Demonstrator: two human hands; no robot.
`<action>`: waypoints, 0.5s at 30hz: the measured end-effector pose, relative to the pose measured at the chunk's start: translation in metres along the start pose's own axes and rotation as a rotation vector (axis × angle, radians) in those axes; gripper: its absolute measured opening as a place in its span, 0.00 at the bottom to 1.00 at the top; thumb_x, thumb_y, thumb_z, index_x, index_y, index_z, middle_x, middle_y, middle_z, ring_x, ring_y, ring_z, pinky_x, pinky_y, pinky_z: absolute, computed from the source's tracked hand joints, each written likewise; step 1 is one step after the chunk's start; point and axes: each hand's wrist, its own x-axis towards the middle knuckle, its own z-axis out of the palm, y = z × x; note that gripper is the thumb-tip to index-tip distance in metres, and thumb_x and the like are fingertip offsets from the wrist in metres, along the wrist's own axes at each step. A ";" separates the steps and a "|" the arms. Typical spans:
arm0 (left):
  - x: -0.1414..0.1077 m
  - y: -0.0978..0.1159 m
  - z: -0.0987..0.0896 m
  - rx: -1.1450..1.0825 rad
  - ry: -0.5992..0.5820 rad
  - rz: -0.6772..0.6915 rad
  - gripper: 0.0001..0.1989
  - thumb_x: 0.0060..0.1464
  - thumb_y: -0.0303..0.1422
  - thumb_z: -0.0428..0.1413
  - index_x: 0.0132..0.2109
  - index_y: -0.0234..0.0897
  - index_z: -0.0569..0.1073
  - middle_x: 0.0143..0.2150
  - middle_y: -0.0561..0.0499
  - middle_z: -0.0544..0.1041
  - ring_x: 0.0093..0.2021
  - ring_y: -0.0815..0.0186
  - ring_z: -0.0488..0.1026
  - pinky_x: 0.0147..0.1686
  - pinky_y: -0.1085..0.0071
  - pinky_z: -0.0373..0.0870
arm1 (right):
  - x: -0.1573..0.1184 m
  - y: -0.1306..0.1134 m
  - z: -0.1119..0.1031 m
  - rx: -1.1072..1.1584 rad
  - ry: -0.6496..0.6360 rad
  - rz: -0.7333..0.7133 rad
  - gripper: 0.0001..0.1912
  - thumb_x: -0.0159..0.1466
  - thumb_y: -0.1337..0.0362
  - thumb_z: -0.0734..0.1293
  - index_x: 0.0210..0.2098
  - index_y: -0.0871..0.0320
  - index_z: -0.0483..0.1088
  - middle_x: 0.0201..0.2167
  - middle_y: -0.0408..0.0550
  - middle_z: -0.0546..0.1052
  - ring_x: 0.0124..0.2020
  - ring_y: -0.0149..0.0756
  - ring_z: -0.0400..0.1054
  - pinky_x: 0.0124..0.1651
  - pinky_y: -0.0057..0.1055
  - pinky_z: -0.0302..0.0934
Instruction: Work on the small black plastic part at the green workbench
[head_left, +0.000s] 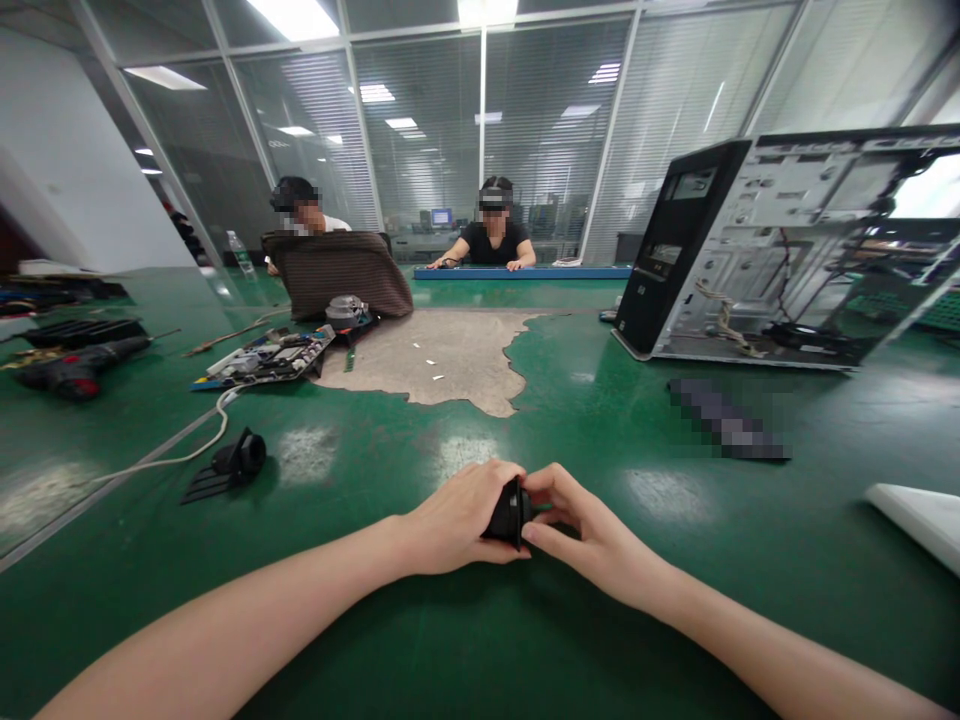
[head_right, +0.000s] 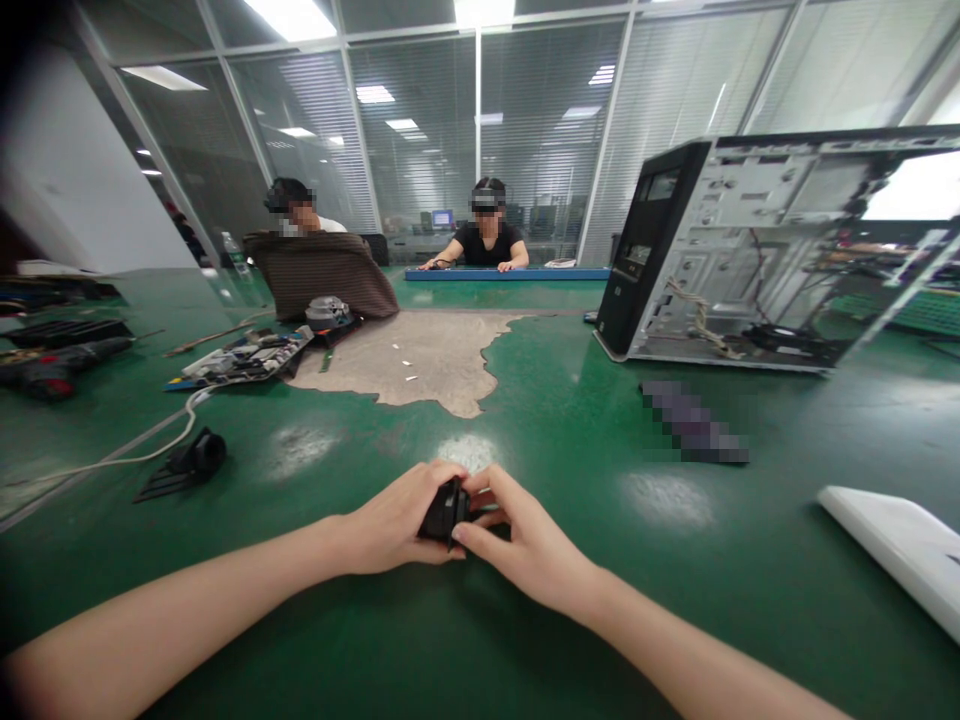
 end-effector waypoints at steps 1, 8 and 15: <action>0.000 0.000 0.000 -0.005 0.000 0.002 0.31 0.45 0.36 0.60 0.52 0.38 0.53 0.47 0.45 0.65 0.43 0.58 0.65 0.42 0.63 0.63 | -0.001 0.000 0.000 0.005 0.008 -0.014 0.11 0.59 0.67 0.63 0.40 0.55 0.58 0.40 0.46 0.65 0.44 0.35 0.63 0.43 0.34 0.64; 0.000 0.000 0.001 0.023 0.016 0.044 0.31 0.45 0.38 0.60 0.52 0.38 0.53 0.48 0.44 0.65 0.44 0.58 0.65 0.43 0.63 0.62 | 0.001 0.003 0.002 0.036 0.033 0.008 0.07 0.62 0.64 0.60 0.39 0.55 0.57 0.36 0.44 0.66 0.38 0.32 0.65 0.40 0.32 0.63; -0.001 0.000 0.004 0.041 0.039 0.072 0.33 0.45 0.37 0.60 0.53 0.37 0.51 0.51 0.43 0.64 0.48 0.57 0.64 0.46 0.62 0.62 | -0.001 -0.003 0.003 -0.056 0.031 0.001 0.09 0.63 0.67 0.59 0.43 0.54 0.56 0.38 0.45 0.65 0.37 0.31 0.66 0.41 0.33 0.64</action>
